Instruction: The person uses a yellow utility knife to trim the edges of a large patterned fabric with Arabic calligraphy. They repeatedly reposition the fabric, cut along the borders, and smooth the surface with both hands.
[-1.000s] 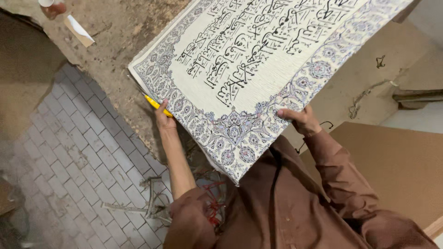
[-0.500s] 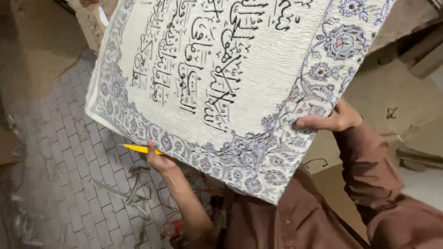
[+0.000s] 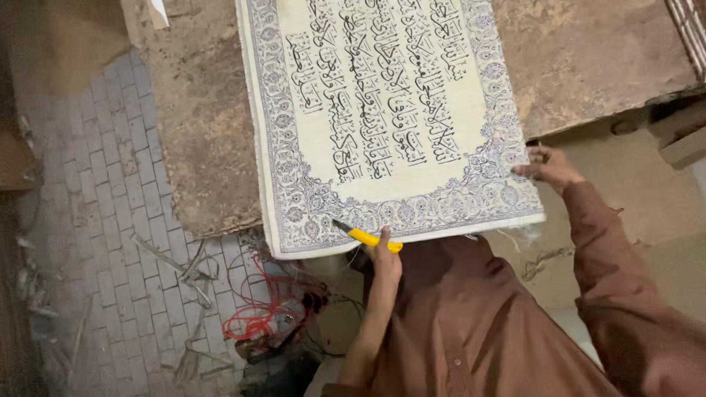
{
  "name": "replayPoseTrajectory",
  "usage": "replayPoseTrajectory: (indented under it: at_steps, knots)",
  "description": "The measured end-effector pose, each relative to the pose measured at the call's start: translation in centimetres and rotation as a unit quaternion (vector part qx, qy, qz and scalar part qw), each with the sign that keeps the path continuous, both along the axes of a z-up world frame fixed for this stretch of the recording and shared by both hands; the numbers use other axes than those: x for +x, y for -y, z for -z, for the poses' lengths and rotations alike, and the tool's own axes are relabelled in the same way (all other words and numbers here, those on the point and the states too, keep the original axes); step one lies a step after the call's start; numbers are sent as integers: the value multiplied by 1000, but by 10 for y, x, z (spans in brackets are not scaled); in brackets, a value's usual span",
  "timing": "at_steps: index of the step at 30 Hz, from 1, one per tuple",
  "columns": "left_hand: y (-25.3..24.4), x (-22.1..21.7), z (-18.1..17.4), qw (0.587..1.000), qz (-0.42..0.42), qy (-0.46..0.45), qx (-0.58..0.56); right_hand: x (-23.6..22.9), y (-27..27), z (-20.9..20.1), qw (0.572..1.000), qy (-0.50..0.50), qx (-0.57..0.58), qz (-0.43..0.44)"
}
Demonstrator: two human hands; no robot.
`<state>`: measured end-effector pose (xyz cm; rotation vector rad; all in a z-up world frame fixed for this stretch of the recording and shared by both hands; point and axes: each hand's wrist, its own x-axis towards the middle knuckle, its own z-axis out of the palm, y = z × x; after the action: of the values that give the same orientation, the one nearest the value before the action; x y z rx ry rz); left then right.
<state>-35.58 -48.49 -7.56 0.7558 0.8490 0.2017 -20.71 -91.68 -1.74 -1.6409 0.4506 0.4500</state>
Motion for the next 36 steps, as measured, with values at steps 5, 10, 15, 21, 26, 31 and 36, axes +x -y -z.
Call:
replayPoseTrajectory:
  at_steps: [5, 10, 15, 21, 26, 31, 36]
  knots:
    - [12, 5, -23, 995, 38, 96, -3, -38, 13, 11, 993, 111, -8, 24]
    - [38, -1, -39, 990, 130, 56, 4, -17, 45, 0, 986, 153, 13, 62]
    - [-6, -32, -67, 910, 386, -91, 122, 5, 50, 58, 983, 170, 8, 69]
    - [-85, -38, -139, 824, 466, -91, 308, -51, 40, 108, 973, 145, -53, 170]
    - [-52, 44, -179, 755, 506, -98, 405, -88, 11, 106, 945, 146, 44, 289]
    - [15, 118, -217, 563, 654, 72, 500, -88, 0, 105, 910, 56, 138, 387]
    - [43, 142, -262, 605, 663, 129, 421, -93, -5, 117, 905, 115, 114, 393]
